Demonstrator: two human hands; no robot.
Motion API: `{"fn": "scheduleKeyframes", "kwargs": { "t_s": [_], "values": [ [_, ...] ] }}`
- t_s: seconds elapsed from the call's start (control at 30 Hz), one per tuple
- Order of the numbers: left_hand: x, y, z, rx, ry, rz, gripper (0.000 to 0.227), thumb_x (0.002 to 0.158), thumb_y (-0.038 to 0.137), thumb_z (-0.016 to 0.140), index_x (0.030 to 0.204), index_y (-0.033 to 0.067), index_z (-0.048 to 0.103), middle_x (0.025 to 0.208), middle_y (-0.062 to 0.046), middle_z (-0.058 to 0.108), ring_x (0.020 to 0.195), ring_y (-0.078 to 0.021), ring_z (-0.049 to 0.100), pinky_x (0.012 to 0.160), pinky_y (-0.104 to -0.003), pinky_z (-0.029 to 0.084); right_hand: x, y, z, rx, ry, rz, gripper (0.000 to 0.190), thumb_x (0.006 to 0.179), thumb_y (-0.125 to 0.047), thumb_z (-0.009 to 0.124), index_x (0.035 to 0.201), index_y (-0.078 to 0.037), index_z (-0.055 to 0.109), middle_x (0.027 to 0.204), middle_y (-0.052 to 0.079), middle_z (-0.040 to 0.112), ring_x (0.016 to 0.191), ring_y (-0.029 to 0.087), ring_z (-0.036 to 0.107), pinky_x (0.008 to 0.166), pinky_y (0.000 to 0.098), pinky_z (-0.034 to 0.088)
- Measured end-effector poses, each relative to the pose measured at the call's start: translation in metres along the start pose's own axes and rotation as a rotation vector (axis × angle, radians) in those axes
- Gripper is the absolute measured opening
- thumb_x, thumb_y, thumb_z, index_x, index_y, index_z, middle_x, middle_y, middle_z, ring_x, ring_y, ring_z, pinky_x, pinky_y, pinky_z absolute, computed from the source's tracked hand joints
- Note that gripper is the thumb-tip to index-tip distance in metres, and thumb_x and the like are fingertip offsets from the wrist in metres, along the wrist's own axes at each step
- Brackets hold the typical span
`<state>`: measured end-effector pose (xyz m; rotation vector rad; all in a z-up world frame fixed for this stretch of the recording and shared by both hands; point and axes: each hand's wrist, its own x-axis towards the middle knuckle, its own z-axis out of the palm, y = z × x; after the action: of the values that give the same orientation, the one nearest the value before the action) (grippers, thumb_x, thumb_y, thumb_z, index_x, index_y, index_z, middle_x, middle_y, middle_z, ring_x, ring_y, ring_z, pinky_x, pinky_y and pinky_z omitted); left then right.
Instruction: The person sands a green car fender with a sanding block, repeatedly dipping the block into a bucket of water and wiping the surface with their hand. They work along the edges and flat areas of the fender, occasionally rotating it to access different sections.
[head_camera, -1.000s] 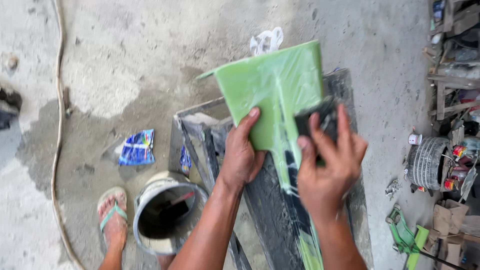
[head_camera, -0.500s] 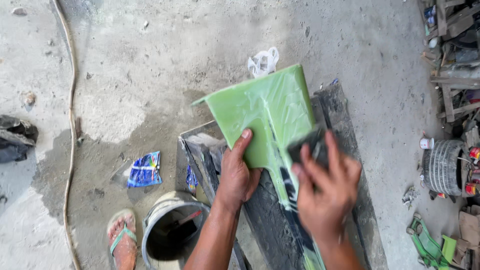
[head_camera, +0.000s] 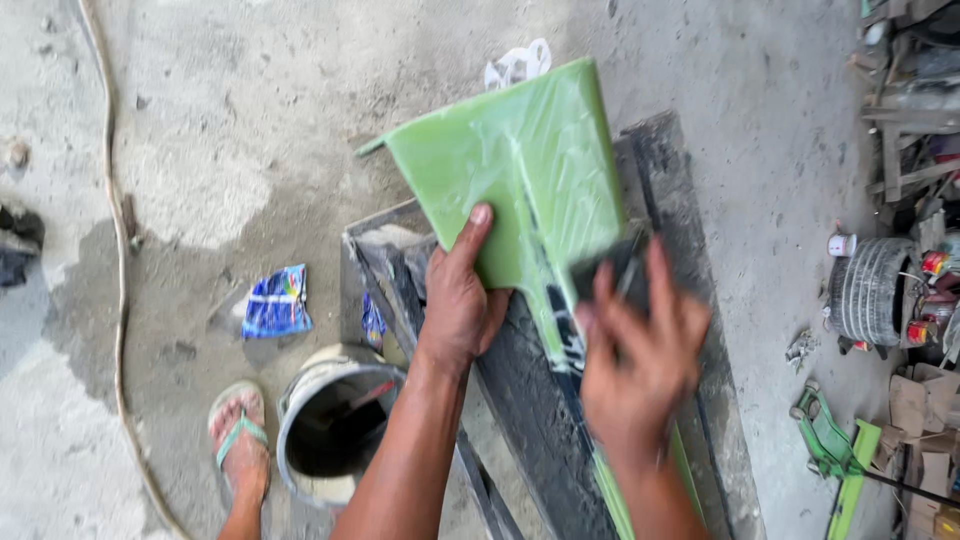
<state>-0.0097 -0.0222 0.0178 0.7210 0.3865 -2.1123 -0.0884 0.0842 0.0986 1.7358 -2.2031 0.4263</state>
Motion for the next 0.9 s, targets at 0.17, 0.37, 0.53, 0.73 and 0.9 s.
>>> {"fn": "scheduleKeyframes", "kwargs": {
  "t_s": [0.17,0.37,0.53,0.73,0.9],
  "values": [
    [-0.001,0.006,0.003,0.044,0.009,-0.048,0.054,0.082,0.022,0.063,0.132,0.0004,0.056,0.122,-0.015,0.065,0.108,-0.0284,0.064,0.090,-0.045,0.055,-0.003,0.014,0.002,0.058,-0.029,-0.043,0.027,0.087,-0.018,0.075,0.113,-0.008,0.073,0.141,0.019,0.056,0.107,0.031,0.051,0.082,0.0376,0.048],
    [-0.007,0.003,0.009,0.026,0.004,0.001,0.055,0.080,0.020,0.066,0.130,-0.0017,0.057,0.119,-0.016,0.066,0.106,-0.0264,0.065,0.092,-0.043,0.055,-0.032,-0.007,-0.020,0.068,-0.020,0.032,0.032,0.090,-0.020,0.071,0.119,-0.007,0.070,0.144,0.017,0.053,0.106,0.029,0.048,0.084,0.0338,0.052],
    [0.003,-0.003,0.004,0.045,0.069,-0.046,0.052,0.082,0.022,0.065,0.129,0.0007,0.059,0.115,-0.015,0.068,0.100,-0.0241,0.066,0.088,-0.041,0.056,-0.020,0.012,-0.005,0.029,-0.077,-0.029,0.042,0.086,-0.020,0.077,0.126,-0.019,0.064,0.148,0.015,0.053,0.106,0.028,0.047,0.084,0.0331,0.052],
    [-0.007,0.004,0.010,0.103,-0.005,0.028,0.059,0.080,0.022,0.065,0.132,-0.0020,0.057,0.124,-0.012,0.065,0.109,-0.0213,0.063,0.094,-0.036,0.052,-0.046,-0.009,-0.023,-0.006,-0.069,-0.017,0.028,0.087,-0.016,0.073,0.114,-0.009,0.072,0.143,0.023,0.052,0.110,0.036,0.052,0.098,0.0410,0.044],
    [0.002,-0.008,-0.003,-0.004,-0.094,0.006,0.049,0.086,0.020,0.063,0.131,0.0009,0.056,0.125,-0.014,0.064,0.111,-0.0269,0.063,0.093,-0.043,0.054,0.015,-0.008,0.009,0.090,0.048,-0.053,0.029,0.094,-0.019,0.071,0.116,-0.001,0.072,0.143,0.019,0.054,0.106,0.030,0.048,0.084,0.0363,0.052]
  ]
}}
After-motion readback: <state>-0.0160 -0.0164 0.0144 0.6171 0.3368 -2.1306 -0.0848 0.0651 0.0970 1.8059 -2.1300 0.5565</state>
